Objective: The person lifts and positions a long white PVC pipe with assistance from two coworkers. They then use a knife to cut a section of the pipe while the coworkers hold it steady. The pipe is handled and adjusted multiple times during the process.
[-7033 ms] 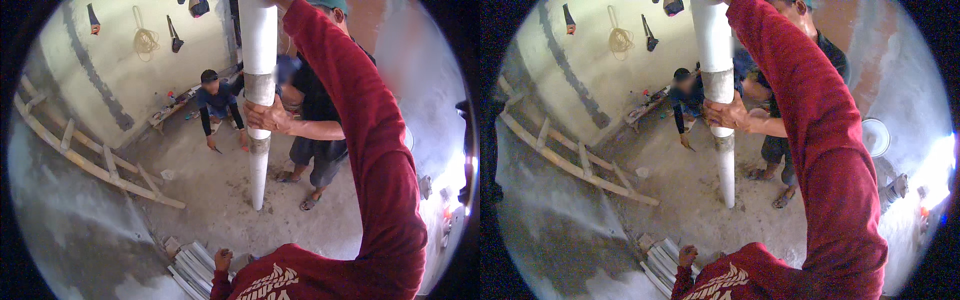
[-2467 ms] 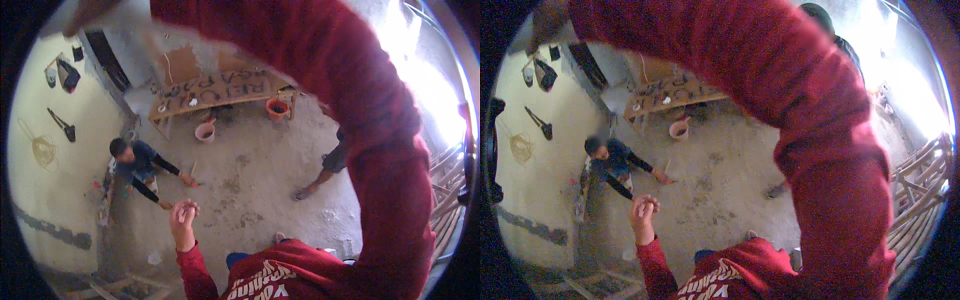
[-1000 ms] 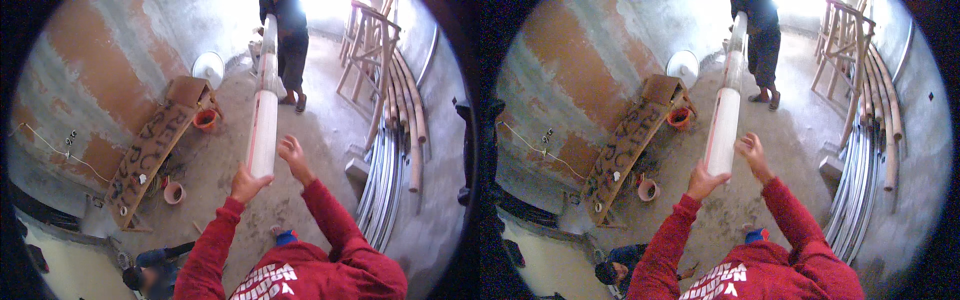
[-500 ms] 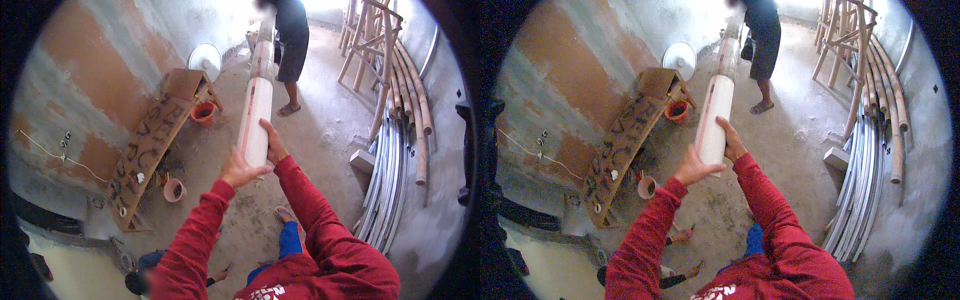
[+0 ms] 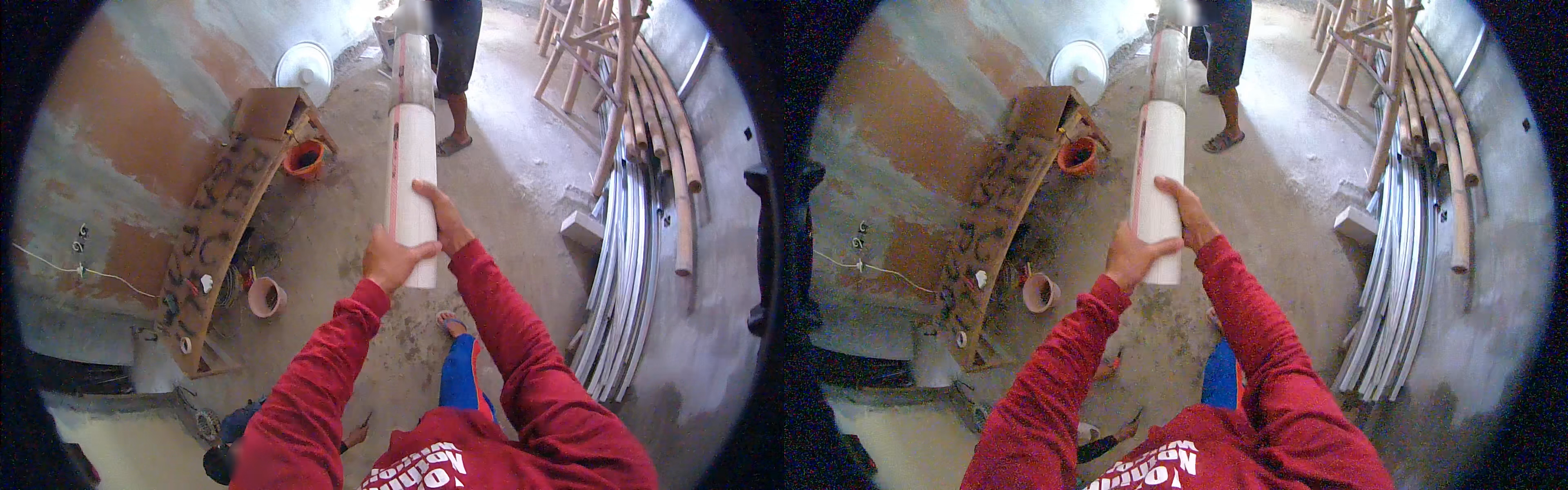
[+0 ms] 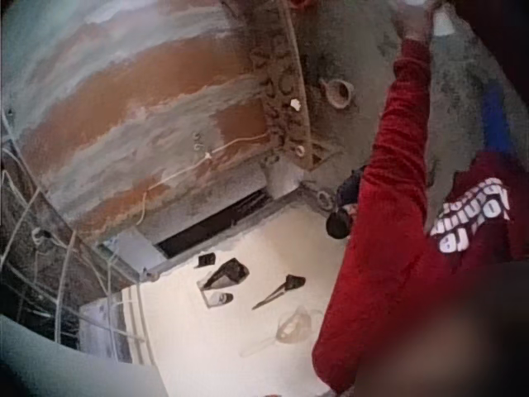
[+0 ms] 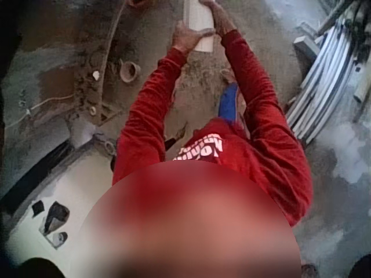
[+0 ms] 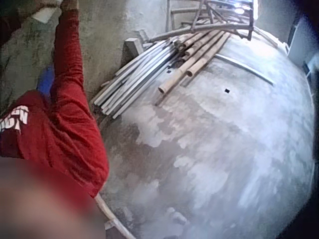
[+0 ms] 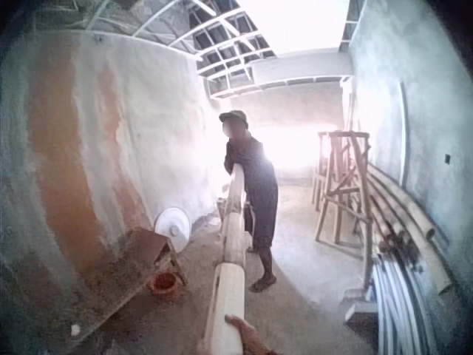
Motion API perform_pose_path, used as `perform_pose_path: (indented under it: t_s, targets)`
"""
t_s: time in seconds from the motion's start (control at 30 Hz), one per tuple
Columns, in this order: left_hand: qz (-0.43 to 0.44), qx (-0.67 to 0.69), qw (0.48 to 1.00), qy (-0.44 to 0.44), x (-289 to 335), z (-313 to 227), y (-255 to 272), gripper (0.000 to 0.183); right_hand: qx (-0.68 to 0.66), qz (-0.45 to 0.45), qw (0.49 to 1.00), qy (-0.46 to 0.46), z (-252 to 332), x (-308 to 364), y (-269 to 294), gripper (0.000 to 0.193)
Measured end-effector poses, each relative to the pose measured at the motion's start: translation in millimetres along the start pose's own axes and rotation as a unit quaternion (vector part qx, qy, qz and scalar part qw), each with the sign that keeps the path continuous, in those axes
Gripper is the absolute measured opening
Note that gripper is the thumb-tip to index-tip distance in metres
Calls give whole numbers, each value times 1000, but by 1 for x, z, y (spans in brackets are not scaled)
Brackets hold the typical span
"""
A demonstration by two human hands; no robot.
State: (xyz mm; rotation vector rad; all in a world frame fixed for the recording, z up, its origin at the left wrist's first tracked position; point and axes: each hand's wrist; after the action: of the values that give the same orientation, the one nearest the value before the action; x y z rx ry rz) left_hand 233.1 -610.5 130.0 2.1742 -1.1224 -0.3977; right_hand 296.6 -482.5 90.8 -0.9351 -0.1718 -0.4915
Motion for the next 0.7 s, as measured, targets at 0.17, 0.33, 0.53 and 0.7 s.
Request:
perform_pose_path:
  t_s: [0.17, 0.33, 0.53, 0.7]
  targets:
    - [35, 328, 943, -41, 32, 35, -14, 56, 116, -93, 988, 34, -24, 21, -7, 67]
    - [4, 237, 970, -48, 36, 51, -1, 80, 114, -68, 991, 26, -31, 33, -36, 65]
    - [17, 178, 982, -57, -2, 34, 28, 88, 249, -63, 939, 227, -3, 7, -34, 66]
    - [-60, 158, 968, -184, -15, -7, 38, 86, 515, -74, 752, 404, 25, -25, 14, 63]
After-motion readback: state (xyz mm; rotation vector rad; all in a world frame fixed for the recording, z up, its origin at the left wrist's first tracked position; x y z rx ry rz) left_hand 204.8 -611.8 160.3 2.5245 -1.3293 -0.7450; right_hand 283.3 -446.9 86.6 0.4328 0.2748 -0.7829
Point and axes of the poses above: each hand's wrist, its own x-axis away from the middle knuckle, its own y-axis out of the back of the hand, z = x × y, and after that the axes turned 12 degrees about -y, right-handed
